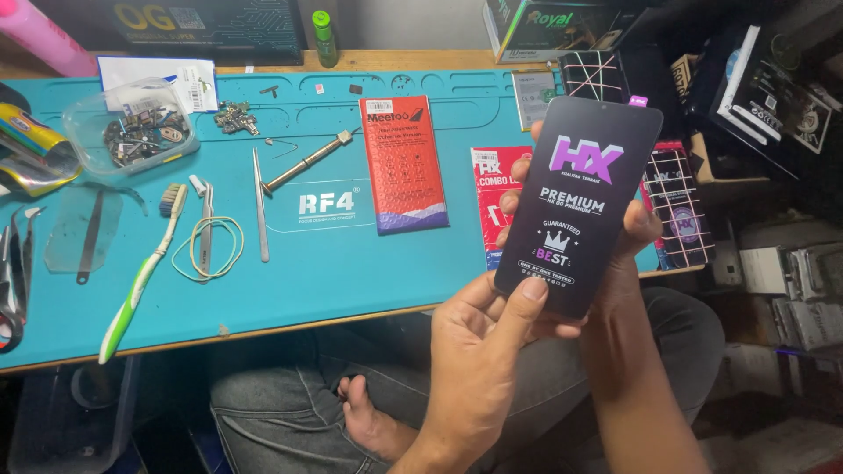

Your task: Inspecting a new mobile phone screen and comparing it with the phone frame for replacement.

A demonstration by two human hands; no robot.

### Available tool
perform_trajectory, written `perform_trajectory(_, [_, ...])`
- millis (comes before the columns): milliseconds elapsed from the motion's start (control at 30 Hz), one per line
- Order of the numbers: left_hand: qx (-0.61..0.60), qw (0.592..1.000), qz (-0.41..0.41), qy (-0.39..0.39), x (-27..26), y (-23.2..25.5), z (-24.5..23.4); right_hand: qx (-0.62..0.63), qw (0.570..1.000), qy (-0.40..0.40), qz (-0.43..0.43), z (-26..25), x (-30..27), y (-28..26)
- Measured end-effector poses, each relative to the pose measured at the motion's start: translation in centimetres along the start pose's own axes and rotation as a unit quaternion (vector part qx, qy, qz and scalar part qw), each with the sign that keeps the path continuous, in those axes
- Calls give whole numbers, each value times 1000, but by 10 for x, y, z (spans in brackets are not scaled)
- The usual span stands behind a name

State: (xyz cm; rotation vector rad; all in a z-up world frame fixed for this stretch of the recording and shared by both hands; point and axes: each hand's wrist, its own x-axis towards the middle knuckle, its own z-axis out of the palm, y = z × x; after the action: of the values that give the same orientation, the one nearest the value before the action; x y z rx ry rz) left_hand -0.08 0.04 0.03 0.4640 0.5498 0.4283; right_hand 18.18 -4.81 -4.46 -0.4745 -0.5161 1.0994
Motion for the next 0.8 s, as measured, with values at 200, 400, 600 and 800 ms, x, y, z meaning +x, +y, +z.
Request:
perform_trajectory(200, [-4,1000,13,-16,1,-1,-4,22,998,-52,20,-19,3,0])
perform_trajectory(400, [-8,1000,14,-4,2,-3,-4,47,999,-13,9,-10,-5,9])
perform_trajectory(600, [16,1000,14,4,0,6,-4,-35,994,97,42,41,-5,13])
perform_trajectory(800, [-21,999,23,20,7,8,-17,-173,968,176,49,84,8,16])
